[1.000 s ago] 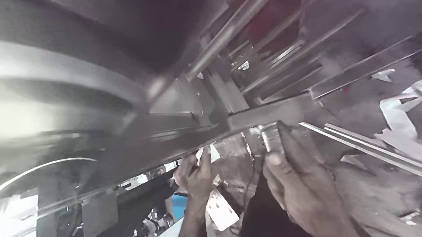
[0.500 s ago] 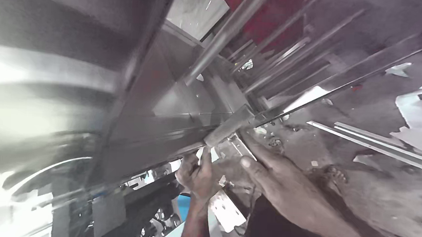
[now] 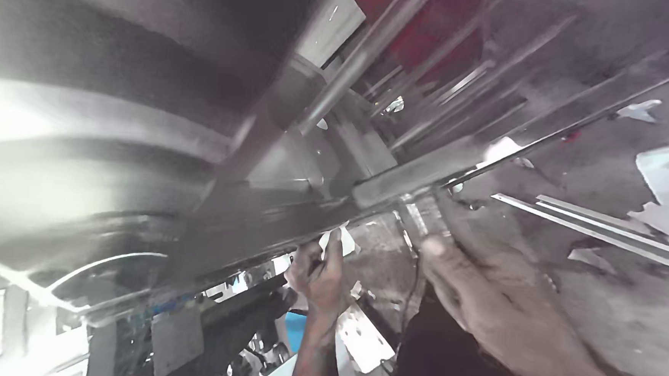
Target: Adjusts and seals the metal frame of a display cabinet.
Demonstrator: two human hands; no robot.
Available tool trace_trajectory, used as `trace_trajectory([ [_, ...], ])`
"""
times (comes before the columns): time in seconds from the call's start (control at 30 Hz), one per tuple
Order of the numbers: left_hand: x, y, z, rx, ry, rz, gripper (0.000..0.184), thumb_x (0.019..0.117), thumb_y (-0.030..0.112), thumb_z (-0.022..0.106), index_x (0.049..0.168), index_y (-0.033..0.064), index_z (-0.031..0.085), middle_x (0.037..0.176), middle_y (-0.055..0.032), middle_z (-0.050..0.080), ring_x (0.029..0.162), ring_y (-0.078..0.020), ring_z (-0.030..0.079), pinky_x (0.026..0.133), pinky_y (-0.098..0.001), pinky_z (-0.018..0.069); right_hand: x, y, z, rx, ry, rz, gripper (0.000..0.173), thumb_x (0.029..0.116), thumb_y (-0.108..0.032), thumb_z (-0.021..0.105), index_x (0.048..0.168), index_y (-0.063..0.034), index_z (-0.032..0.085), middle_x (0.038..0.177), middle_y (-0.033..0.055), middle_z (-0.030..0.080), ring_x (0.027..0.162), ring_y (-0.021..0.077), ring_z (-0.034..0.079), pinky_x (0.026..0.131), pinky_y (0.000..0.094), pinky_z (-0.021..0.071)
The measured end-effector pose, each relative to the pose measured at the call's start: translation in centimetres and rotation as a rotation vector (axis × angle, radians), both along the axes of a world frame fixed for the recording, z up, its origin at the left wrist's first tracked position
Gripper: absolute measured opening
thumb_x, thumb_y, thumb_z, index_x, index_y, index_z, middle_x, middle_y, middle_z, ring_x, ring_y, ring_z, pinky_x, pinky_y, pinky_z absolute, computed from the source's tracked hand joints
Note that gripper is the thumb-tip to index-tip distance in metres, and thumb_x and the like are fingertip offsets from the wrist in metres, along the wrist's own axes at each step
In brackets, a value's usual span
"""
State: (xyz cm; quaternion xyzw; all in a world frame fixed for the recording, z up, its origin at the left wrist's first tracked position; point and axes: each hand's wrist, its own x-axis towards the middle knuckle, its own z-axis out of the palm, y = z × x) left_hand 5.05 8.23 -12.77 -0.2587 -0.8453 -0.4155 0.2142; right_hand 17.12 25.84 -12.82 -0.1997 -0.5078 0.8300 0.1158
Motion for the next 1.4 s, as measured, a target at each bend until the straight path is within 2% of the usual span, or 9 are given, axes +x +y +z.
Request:
trace_trajectory([
  [0.2, -0.2, -0.1, -0.1, -0.026, 0.058, 0.007, 0.02, 0.0753, 0.003, 0.082, 0.069, 0.0051, 0.064, 0.065, 0.0016, 0.066, 0.059, -0.0039, 0.065, 0.056, -0.0212, 0.0586, -0.5, -1.4, 0.1, 0.245, -0.064, 0.239, 0.056, 0.1067, -0.049, 0.044, 0.158, -0.0292, 0.042, 0.082, -0.0071, 0.066, 0.061, 0.0019, 0.057, 0.056, 0.0257, 0.0528],
  [0.4, -0.3, 0.0, -0.4, 0.007, 0.061, -0.021, 0.021, 0.0781, 0.004, 0.084, 0.07, 0.006, 0.064, 0.067, 0.002, 0.068, 0.061, -0.0041, 0.067, 0.057, -0.0214, 0.0599, -0.6, 0.1, 0.9, -0.016, 0.057, -0.07, 0.049, 0.1078, -0.039, 0.05, 0.153, -0.0209, 0.047, 0.072, -0.0067, 0.052, 0.049, 0.0048, 0.045, 0.04, 0.0214, 0.0427],
  [0.53, -0.4, -0.1, -0.7, -0.021, 0.11, -0.003, 0.013, 0.0765, 0.001, 0.081, 0.074, 0.0008, 0.069, 0.07, -0.0017, 0.071, 0.064, -0.0061, 0.069, 0.062, -0.023, 0.0618, -1.2, -0.8, 1.7, 0.277, -0.014, 0.242, 0.055, 0.107, -0.048, 0.045, 0.159, -0.0293, 0.041, 0.082, -0.0075, 0.066, 0.061, 0.0013, 0.057, 0.055, 0.0249, 0.0523],
  [0.7, -0.4, 0.0, -0.3, -0.058, 0.081, -0.013, 0.016, 0.0784, 0.003, 0.083, 0.072, 0.001, 0.068, 0.067, -0.0027, 0.07, 0.06, -0.0073, 0.068, 0.057, -0.0237, 0.0609, -0.9, 0.4, 2.3, 0.1, 0.093, -0.058, 0.04, 0.1079, -0.042, 0.048, 0.141, -0.0204, 0.055, 0.07, -0.0079, 0.052, 0.048, 0.0043, 0.046, 0.039, 0.0231, 0.0426],
  [0.83, -0.3, -0.1, -0.2, -0.057, 0.058, -0.007, 0.012, 0.0779, 0.004, 0.08, 0.073, 0.0028, 0.07, 0.071, -0.0012, 0.071, 0.065, -0.0057, 0.069, 0.061, -0.0225, 0.0604, -1.3, -1.7, 2.5, 0.285, 0.095, 0.119, 0.052, 0.108, -0.044, 0.046, 0.155, -0.0213, 0.047, 0.083, -0.0071, 0.066, 0.063, -0.0018, 0.058, 0.057, 0.0205, 0.0531],
  [1.03, -0.5, 0.0, -0.5, -0.04, 0.091, -0.049, 0.012, 0.0792, 0.001, 0.08, 0.075, -0.0014, 0.069, 0.071, -0.0037, 0.072, 0.065, -0.0067, 0.071, 0.063, -0.0232, 0.0626, -1.3, 0.3, 3.1, 0.097, 0.153, -0.044, 0.054, 0.1081, -0.038, 0.049, 0.158, -0.0211, 0.041, 0.076, -0.0073, 0.057, 0.052, 0.0037, 0.049, 0.042, 0.0224, 0.0455],
  [1.1, -0.4, -0.1, -0.2, -0.061, 0.073, -0.025, 0.011, 0.0801, 0.005, 0.079, 0.075, 0.0002, 0.071, 0.072, -0.0023, 0.072, 0.067, -0.0052, 0.071, 0.063, -0.0222, 0.0621, -1.8, -0.8, 4.1, 0.142, 0.184, -0.015, 0.045, 0.108, -0.037, 0.051, 0.148, -0.0156, 0.052, 0.075, -0.0061, 0.06, 0.055, 0.0015, 0.052, 0.047, 0.0208, 0.0485],
  [1.23, -0.1, 0.4, 0.2, -0.087, 0.054, 0.001, 0.011, 0.0794, 0.008, 0.079, 0.074, 0.0017, 0.071, 0.072, -0.0013, 0.072, 0.067, -0.0038, 0.07, 0.063, -0.0207, 0.0609, -2.1, -0.1, 4.7, 0.413, 0.104, 0.224, 0.053, 0.1085, -0.046, 0.042, 0.157, -0.0246, 0.044, 0.084, -0.0057, 0.067, 0.064, 0.0004, 0.058, 0.059, 0.023, 0.0527],
  [1.4, -0.4, 0.3, -0.3, -0.061, 0.084, -0.032, 0.015, 0.079, 0.002, 0.081, 0.071, 0.0008, 0.068, 0.068, -0.0029, 0.07, 0.061, -0.0066, 0.068, 0.057, -0.0231, 0.0602, -0.9, -0.8, 2.0, 0.096, 0.075, -0.008, 0.056, 0.1084, -0.039, 0.048, 0.16, -0.0194, 0.037, 0.077, -0.0058, 0.057, 0.052, 0.0053, 0.049, 0.042, 0.0238, 0.0461],
])
